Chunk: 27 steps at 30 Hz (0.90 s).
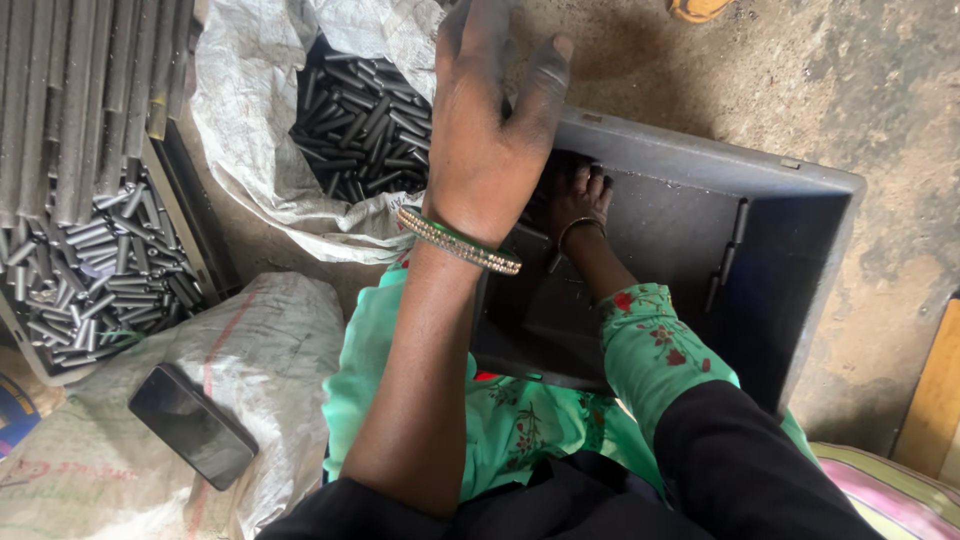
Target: The person sits on the floor and transfers black cylindrical metal parts by hand from a woven sack into a plastic tray, grabbing handfuls and spreading them across the tray. They continue filling and leveling the tray, then reach back into the sack near the end.
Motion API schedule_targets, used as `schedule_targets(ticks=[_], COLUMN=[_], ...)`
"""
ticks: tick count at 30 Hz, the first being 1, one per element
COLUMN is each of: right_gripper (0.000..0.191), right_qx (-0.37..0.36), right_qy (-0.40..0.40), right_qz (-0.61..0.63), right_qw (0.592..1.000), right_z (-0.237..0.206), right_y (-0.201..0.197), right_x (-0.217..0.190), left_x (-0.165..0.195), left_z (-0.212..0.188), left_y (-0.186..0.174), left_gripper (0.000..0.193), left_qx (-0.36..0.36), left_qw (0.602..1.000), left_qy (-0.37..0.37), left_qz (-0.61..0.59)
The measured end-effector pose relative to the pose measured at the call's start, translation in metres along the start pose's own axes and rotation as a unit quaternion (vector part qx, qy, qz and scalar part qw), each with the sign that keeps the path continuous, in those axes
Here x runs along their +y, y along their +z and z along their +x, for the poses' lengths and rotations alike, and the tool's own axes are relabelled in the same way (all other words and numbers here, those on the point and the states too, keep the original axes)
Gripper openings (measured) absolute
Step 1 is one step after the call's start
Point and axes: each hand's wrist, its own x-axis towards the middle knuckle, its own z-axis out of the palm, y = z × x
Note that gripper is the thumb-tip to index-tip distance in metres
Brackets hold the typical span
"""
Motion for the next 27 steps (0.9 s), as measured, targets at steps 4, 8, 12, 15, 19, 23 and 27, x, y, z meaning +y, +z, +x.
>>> schedule_targets(ticks=[4,8,12,15,19,23,27], right_gripper=[0.070,0.057,0.062,0.058,0.058,0.079,0.096], right_qx=[0.007,0.013,0.046,0.112,-0.057,-0.120,-0.122], right_qy=[-0.020,-0.043,-0.073,-0.035,-0.017,-0.070,-0.054], right_qz=[-0.003,-0.040,0.053,0.309,0.833,0.954,0.958], right_qw=[1.000,0.998,0.995,0.944,0.550,0.265,0.254], right_z=[-0.004,-0.010,-0.001,-0.001,-0.030,-0.086,-0.118], right_y=[0.000,0.002,0.009,0.012,0.010,-0.014,-0.053], right_x=[-0.006,-0.008,-0.004,0.013,0.050,0.058,0.043], left_x=[0.001,0.002,0.007,0.011,0.013,0.010,0.013], left_z=[-0.002,-0.003,-0.003,-0.002,0.000,0.003,0.010], left_y=[0.001,0.004,0.006,0.007,0.009,0.011,0.004], left_gripper=[0.050,0.049,0.049,0.046,0.048,0.043,0.034], left_qx=[-0.008,-0.005,-0.016,-0.007,0.024,0.045,0.084], left_qw=[1.000,1.000,1.000,1.000,0.998,0.992,0.970], left_qy=[0.006,0.015,-0.003,0.003,-0.023,-0.024,0.032], left_qz=[-0.025,-0.022,-0.021,-0.025,-0.050,-0.118,-0.225])
